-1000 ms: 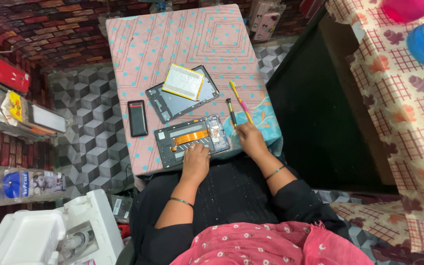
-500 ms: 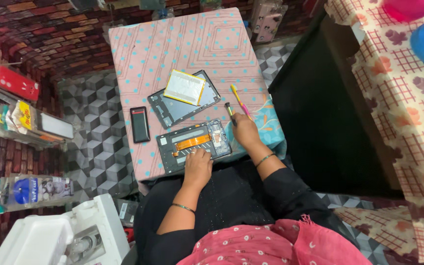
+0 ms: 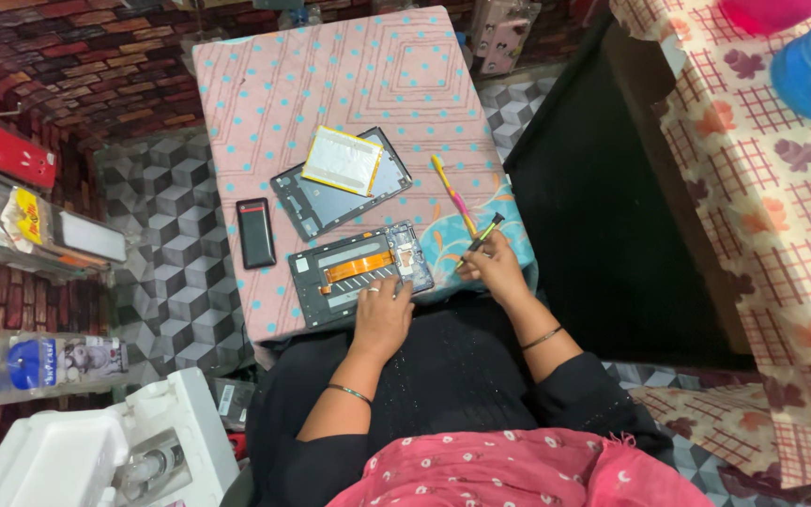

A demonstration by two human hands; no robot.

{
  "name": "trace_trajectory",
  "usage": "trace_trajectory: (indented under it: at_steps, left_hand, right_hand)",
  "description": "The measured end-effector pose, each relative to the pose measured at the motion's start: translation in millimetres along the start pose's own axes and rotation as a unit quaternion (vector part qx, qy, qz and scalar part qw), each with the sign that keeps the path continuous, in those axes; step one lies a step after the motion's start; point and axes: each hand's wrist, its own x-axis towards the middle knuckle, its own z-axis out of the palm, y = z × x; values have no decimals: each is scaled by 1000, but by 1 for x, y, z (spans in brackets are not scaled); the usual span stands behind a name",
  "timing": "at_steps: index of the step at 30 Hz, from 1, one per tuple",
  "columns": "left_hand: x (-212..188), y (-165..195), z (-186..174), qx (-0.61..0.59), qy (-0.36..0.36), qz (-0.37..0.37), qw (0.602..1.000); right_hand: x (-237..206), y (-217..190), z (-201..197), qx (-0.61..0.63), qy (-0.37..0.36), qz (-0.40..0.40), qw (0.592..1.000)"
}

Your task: The person repairs a disassembled smartphone lying on a small table, using a screwdriver to work on the internal components while holding the device steady with the other hand. A replacement screen and a pry tool rest on the table nearby as the person continues working on the phone's internals.

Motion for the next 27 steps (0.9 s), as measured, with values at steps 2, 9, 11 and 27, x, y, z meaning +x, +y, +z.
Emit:
trace_trajectory:
  at_steps: [2,9,11,27]
  left_hand:
    - [-2,5,2,-3,-8,33,999]
    - [-4,7,12,28,-35,70,997]
    - [-2,7,15,34,-55,63,996]
    - [-1,10,20,58,-56,48,996]
  right_hand:
    - [1,4,5,19,-14,0,1000]
    - [3,10,17,33,-27,0,999]
    - [4,10,20,34,-19,5,999]
    - [3,9,26,41,-24,13,999]
